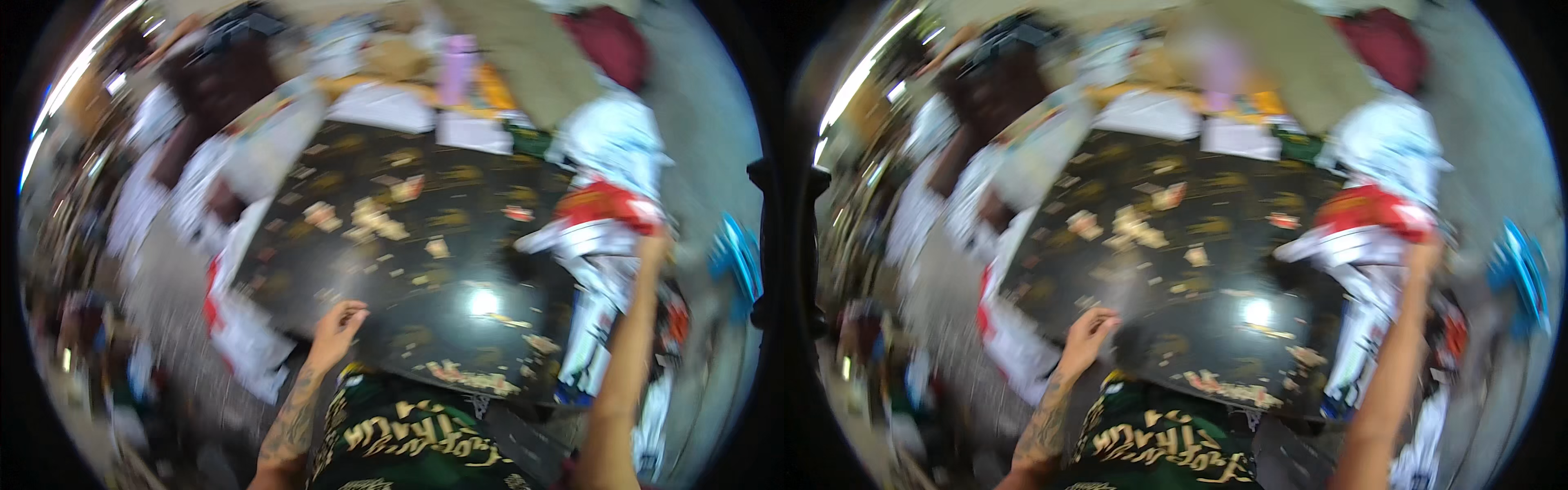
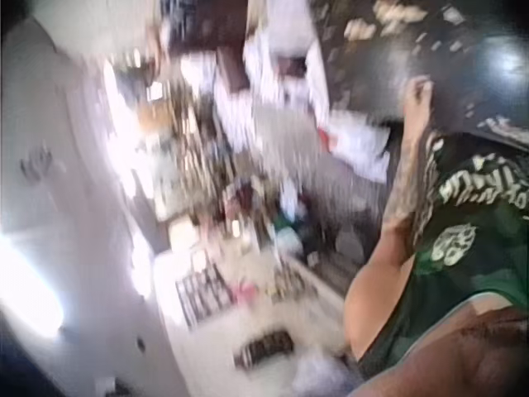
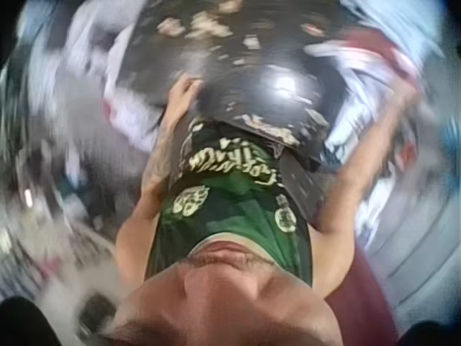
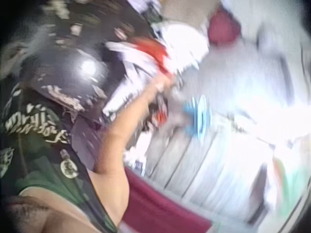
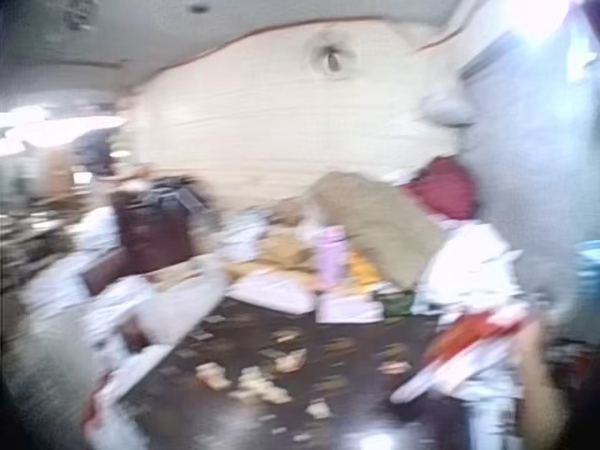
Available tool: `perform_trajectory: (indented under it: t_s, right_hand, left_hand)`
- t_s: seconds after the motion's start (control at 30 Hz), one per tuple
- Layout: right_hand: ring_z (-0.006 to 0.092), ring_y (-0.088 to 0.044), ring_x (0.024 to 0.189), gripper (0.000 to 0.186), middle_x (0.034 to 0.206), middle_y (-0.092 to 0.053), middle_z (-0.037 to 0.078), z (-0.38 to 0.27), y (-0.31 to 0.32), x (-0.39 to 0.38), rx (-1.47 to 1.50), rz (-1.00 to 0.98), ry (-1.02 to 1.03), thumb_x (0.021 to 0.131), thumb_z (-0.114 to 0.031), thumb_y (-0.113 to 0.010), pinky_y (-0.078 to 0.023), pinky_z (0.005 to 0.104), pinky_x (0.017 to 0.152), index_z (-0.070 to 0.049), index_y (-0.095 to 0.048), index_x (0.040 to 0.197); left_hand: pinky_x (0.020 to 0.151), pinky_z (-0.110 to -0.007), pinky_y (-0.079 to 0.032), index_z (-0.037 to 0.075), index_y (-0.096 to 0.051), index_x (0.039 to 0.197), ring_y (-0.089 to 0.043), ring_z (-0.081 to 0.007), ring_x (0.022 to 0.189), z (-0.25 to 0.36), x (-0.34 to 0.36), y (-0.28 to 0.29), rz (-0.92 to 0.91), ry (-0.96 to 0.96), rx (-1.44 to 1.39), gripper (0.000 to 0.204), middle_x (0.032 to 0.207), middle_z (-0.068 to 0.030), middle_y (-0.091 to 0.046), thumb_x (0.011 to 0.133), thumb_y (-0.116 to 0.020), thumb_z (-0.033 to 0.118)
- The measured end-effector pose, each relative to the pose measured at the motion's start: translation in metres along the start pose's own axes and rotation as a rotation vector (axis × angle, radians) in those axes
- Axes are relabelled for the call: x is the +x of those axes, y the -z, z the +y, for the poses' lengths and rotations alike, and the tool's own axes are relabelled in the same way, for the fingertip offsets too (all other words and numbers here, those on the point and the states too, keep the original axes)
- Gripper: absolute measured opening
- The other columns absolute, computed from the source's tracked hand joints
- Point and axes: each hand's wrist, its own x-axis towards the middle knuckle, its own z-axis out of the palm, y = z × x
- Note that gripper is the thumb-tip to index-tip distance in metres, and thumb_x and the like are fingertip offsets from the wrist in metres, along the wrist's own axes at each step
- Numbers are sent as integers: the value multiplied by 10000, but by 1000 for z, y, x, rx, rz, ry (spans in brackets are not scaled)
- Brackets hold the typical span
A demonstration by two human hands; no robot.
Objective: The person cuts red and white fabric pieces on a work table using shears. They repeatedly unfold, smooth, and cut the fabric into separate sections, then handle a white paper template and cut it as well. Cut fabric pieces are set aside on the table.
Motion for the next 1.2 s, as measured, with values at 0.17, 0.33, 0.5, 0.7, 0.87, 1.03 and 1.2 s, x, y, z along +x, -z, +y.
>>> perform_trajectory:
  t_s: [0.17,0.33,0.5,0.7,0.87,1.03,1.2]
  right_hand:
    - [269,-662,1261,542,1399,-687,198,8,28,101,822,-8,-54,1023,-278,-745,-507,419,1096,42,-608,1438]
    - [155,-659,966,313,1119,-718,62,-166,-66,-75,911,-557,27,1045,-239,-682,-494,291,797,-45,-692,1291]
    - [107,-654,893,171,1018,-715,-2,-439,-10,-325,1120,-938,213,1023,-189,-737,-515,259,773,-68,-727,1142]
    - [161,-755,901,218,1004,-803,118,-620,105,-463,762,-1245,483,962,-47,-759,-593,319,846,5,-738,1172]
    - [137,-740,924,213,996,-796,102,-667,122,-489,569,-1244,359,981,-66,-746,-582,303,876,16,-734,1177]
    - [177,-745,947,263,1028,-788,108,-735,118,-509,705,-1312,337,960,-88,-779,-583,333,886,10,-726,1198]
    - [353,-526,1450,730,1598,-511,189,-864,156,-480,925,-941,649,773,28,-843,-477,456,1131,-54,-606,1459]
  left_hand:
    - [910,-326,-586,-47,-670,1206,-743,-181,999,-108,-98,87,314,184,170,260,1064,-106,-754,1080,-654,179]
    - [801,-366,-595,-13,-752,1115,-770,-219,859,-226,-146,189,855,463,165,302,873,-110,-786,1009,-727,269]
    - [876,-439,-589,-40,-765,1106,-768,-343,942,-324,-94,301,1013,518,240,442,952,-194,-789,949,-782,373]
    - [1129,-499,-466,-58,-639,1376,-591,-451,1335,-371,4,402,1258,524,213,586,1381,-314,-637,992,-723,376]
    - [1203,-478,-412,-115,-500,1502,-505,-454,1449,-457,37,473,1146,543,96,646,1558,-334,-514,978,-664,224]
    - [1035,-475,-514,17,-687,1345,-645,-434,1270,-324,88,477,1033,469,-20,389,1296,-282,-694,1042,-623,253]
    - [884,-543,-559,33,-649,1232,-715,-430,1028,-63,67,387,409,-650,410,295,1065,-237,-720,1010,-655,227]
